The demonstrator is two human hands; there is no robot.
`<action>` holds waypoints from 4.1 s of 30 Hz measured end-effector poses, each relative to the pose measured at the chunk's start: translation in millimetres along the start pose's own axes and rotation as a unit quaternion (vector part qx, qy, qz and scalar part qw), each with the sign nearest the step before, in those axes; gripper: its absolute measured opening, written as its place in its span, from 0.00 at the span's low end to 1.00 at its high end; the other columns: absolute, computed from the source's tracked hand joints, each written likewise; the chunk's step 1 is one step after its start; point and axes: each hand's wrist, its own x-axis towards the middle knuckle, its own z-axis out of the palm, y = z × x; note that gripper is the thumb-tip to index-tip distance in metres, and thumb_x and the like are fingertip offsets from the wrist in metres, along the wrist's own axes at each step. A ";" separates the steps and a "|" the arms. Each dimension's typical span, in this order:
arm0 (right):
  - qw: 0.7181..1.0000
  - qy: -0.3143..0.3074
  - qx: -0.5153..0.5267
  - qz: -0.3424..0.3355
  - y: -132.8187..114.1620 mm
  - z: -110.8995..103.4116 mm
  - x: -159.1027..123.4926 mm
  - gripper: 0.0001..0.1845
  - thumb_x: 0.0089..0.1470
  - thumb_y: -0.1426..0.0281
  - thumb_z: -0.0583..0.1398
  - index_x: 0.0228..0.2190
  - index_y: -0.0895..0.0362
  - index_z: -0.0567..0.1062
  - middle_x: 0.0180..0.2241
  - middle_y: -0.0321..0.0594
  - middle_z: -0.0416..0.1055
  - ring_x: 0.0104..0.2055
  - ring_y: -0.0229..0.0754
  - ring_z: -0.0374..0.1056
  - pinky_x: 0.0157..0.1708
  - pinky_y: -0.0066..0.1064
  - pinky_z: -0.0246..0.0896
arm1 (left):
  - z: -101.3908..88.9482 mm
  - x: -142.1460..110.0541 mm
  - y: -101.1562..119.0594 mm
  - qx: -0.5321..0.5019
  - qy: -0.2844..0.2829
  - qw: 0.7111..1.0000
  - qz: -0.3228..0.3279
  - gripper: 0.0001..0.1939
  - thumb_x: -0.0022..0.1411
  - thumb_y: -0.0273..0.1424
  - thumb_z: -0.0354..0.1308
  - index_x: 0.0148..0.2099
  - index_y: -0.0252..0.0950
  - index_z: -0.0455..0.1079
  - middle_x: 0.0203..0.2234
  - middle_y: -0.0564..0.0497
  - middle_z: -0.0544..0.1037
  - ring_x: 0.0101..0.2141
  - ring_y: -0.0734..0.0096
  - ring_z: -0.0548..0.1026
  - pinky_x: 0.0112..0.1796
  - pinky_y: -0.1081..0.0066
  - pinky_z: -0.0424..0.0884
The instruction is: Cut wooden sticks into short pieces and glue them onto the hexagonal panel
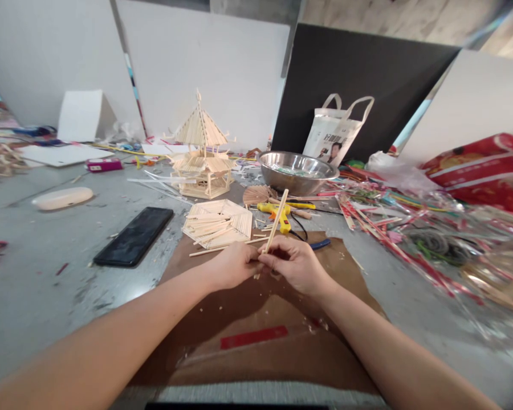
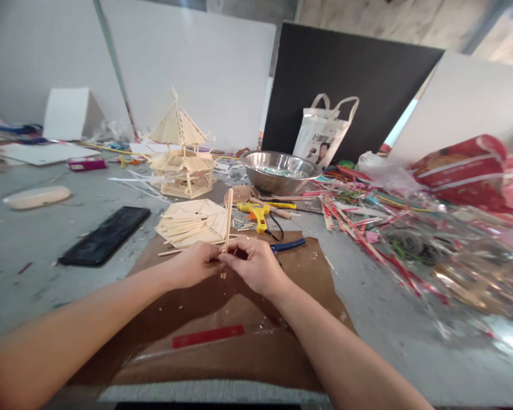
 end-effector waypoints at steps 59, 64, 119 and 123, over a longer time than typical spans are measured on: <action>0.928 0.037 -0.369 0.035 -1.6 -24.5 2.1 0.18 0.52 0.59 0.45 0.25 0.54 0.69 0.23 0.34 0.69 0.26 0.37 0.64 0.25 0.26 0.52 | 4.5 -1.6 -1.5 -0.007 0.098 0.995 0.003 0.12 0.55 0.33 0.46 0.28 0.33 0.68 0.21 0.54 0.72 0.24 0.78 0.67 0.27 0.80 0.61; 0.862 -0.065 -0.490 0.107 -0.6 -54.2 6.6 0.19 0.45 0.55 0.51 0.36 0.52 0.69 0.33 0.39 0.70 0.34 0.43 0.64 0.30 0.30 0.53 | 0.5 -0.3 -4.9 0.001 0.122 0.993 -0.006 0.13 0.55 0.34 0.46 0.28 0.33 0.68 0.23 0.53 0.73 0.25 0.78 0.68 0.27 0.79 0.62; 0.879 -0.007 -0.459 0.129 3.6 -18.4 3.7 0.22 0.41 0.64 0.53 0.41 0.56 0.61 0.38 0.43 0.65 0.40 0.45 0.60 0.36 0.31 0.50 | -9.4 -2.4 -21.9 0.369 0.247 0.896 0.025 0.12 0.57 0.28 0.41 0.32 0.31 0.65 0.22 0.47 0.72 0.26 0.70 0.71 0.29 0.72 0.65; 0.876 -0.007 -0.464 0.129 1.9 -16.0 3.0 0.21 0.41 0.64 0.53 0.41 0.56 0.61 0.37 0.43 0.66 0.39 0.46 0.61 0.34 0.31 0.51 | -8.8 -3.1 -20.0 0.388 0.229 0.893 0.012 0.12 0.57 0.28 0.41 0.33 0.31 0.65 0.23 0.46 0.73 0.25 0.69 0.71 0.27 0.72 0.66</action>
